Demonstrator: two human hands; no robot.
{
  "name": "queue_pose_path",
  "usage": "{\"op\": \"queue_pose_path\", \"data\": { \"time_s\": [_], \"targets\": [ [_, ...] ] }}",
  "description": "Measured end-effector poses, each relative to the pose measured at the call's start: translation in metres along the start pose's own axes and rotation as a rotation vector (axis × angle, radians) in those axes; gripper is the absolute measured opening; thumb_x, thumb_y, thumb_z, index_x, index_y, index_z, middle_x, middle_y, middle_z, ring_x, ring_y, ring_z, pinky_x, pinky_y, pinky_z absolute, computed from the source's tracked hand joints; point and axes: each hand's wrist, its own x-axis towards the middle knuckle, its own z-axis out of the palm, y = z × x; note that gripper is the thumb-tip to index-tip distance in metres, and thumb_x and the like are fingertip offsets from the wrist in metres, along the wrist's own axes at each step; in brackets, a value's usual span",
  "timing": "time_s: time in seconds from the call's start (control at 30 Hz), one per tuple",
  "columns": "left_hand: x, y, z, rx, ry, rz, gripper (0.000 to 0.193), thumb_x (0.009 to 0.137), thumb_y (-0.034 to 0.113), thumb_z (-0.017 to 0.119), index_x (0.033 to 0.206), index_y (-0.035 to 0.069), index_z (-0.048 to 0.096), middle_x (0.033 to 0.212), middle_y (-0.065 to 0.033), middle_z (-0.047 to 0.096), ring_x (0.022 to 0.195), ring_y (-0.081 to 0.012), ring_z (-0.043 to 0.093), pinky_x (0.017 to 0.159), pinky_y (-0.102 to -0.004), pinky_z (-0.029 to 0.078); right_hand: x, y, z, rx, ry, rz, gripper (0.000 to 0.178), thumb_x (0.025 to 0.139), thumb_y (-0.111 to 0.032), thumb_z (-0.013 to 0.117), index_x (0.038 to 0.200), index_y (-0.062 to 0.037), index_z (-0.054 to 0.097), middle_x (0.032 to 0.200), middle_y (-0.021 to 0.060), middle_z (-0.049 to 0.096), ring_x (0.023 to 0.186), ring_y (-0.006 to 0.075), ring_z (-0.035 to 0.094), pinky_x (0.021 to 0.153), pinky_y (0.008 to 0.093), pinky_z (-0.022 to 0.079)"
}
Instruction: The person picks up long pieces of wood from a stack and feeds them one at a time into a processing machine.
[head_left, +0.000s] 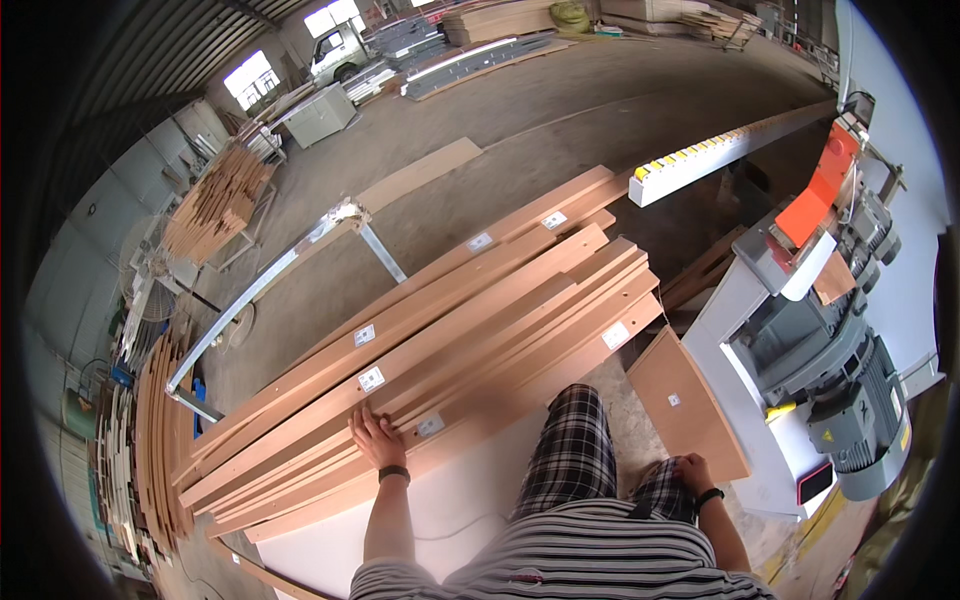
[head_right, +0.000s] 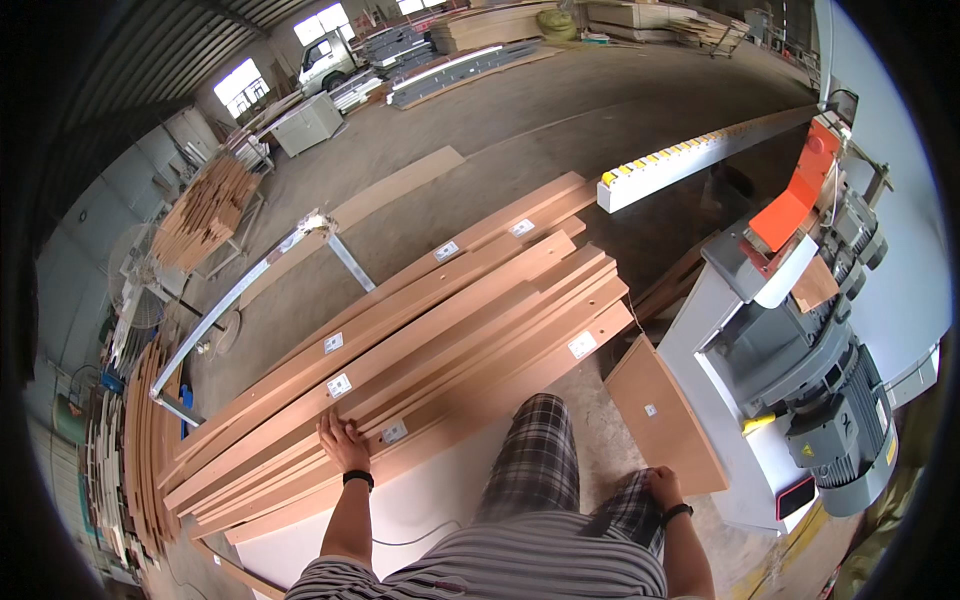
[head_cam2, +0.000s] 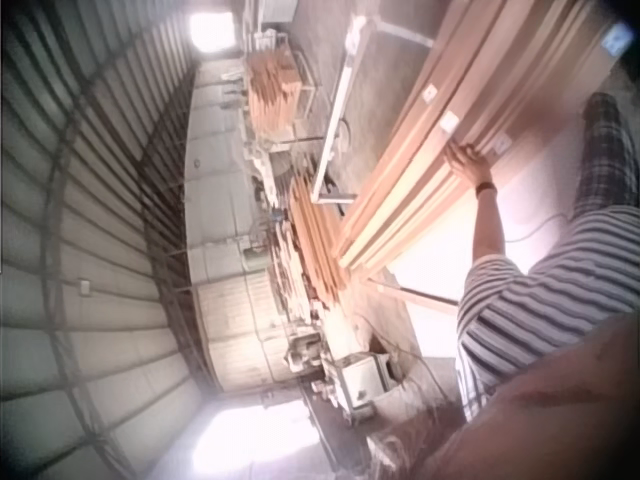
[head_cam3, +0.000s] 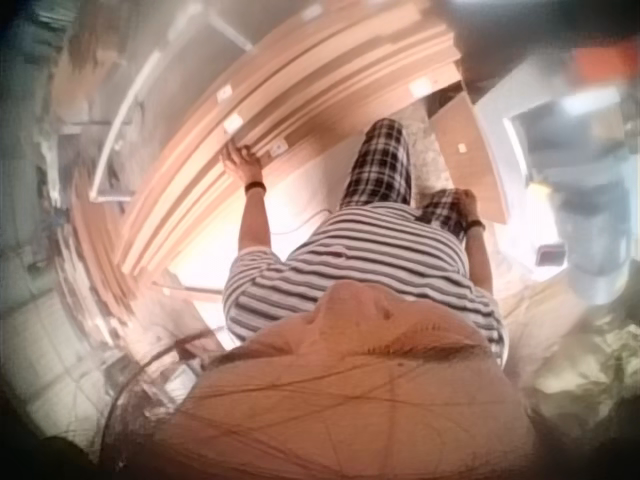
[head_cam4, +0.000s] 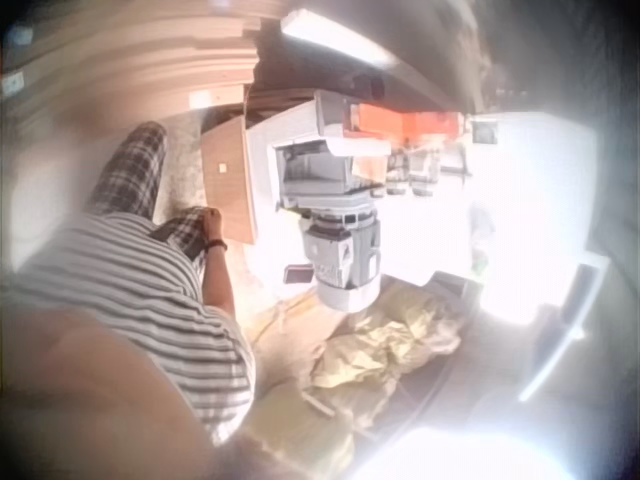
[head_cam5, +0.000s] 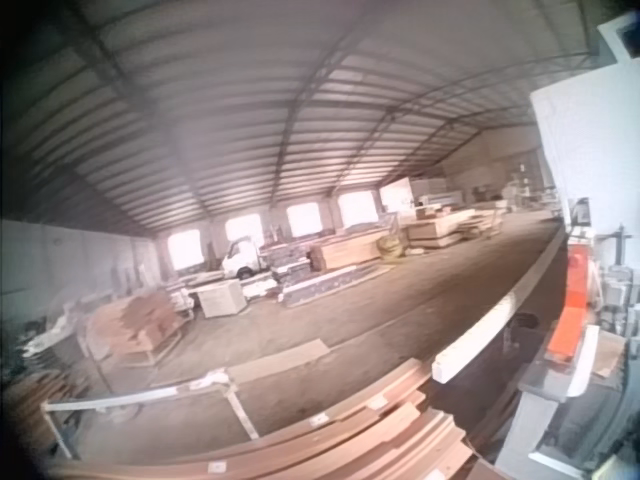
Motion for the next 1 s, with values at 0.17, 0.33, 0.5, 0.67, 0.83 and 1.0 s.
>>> {"op": "queue_pose_path", "data": {
  "time_s": [0.17, 0.33, 0.5, 0.67, 0.83, 1.0],
  "targets": [
    [-0.003, 0.009, 0.0, 0.019, -0.012, -0.072, 0.046, 0.096, 0.027, 0.043, 0.135, 0.003, 0.039, 0.141, -0.0162, 0.037, 0.133, -0.0386, 0.03, 0.107, -0.0515, 0.028, 0.002, 0.0, -0.001, 0.027, -0.005, 0.005, 0.017, 0.089, -0.014, 0.055, 0.092, 0.0026, 0.058, 0.073, 0.0107, 0.063, 0.063, 0.0185, 0.063, 0.058, 0.0298, 0.054],
    [-0.01, 0.019, 0.005, -0.015, -0.02, -0.111, 0.053, 0.095, 0.028, 0.044, 0.14, 0.002, 0.033, 0.146, -0.0174, 0.03, 0.135, -0.038, 0.026, 0.108, -0.051, 0.025, 0.01, 0.008, -0.002, 0.11, -0.019, -0.003, 0.017, 0.09, -0.015, 0.056, 0.092, 0.0021, 0.059, 0.077, 0.0113, 0.063, 0.066, 0.0187, 0.064, 0.059, 0.0293, 0.054],
    [-0.014, 0.049, 0.023, 0.016, -0.324, -0.242, 0.069, 0.088, 0.031, 0.057, 0.144, 0.007, 0.027, 0.151, -0.0204, 0.021, 0.137, -0.0388, 0.022, 0.111, -0.0508, 0.019, -0.01, -0.01, -0.023, 0.121, -0.065, 0.02, 0.016, 0.087, -0.011, 0.054, 0.085, 0.0031, 0.062, 0.07, 0.0101, 0.062, 0.062, 0.0167, 0.06, 0.055, 0.0282, 0.05],
    [-0.052, -0.027, 0.045, 0.216, -0.001, -0.032, 0.064, 0.09, 0.037, 0.059, 0.141, 0.007, 0.034, 0.148, -0.0185, 0.027, 0.136, -0.0378, 0.027, 0.106, -0.0495, 0.032, 0.013, -0.089, -0.018, -0.213, -0.021, -0.263, 0.027, 0.093, -0.024, 0.054, 0.091, 0.0008, 0.066, 0.077, 0.0074, 0.067, 0.065, 0.0124, 0.063, 0.061, 0.0257, 0.052],
    [-0.047, -0.005, 0.046, 0.265, 0.076, 0.054, 0.057, 0.097, 0.041, 0.044, 0.141, 0.007, 0.033, 0.147, -0.0179, 0.027, 0.137, -0.0353, 0.025, 0.106, -0.0496, 0.033, 0.017, -0.178, -0.056, 0.068, 0.131, -0.371, 0.028, 0.096, -0.024, 0.052, 0.091, 0.0002, 0.064, 0.08, 0.0065, 0.066, 0.068, 0.0125, 0.062, 0.064, 0.0256, 0.051],
    [-0.041, 0.024, 0.012, 0.437, 0.058, 0.122, 0.064, 0.09, 0.047, 0.055, 0.131, -0.001, 0.043, 0.132, -0.0215, 0.044, 0.121, -0.0378, 0.045, 0.094, -0.0558, 0.044, 0.012, -0.268, -0.08, 0.425, 0.209, -0.539, 0.035, 0.097, -0.033, 0.049, 0.085, -0.002, 0.061, 0.075, 0.0041, 0.062, 0.069, 0.0125, 0.06, 0.066, 0.0247, 0.05]
  ]
}}
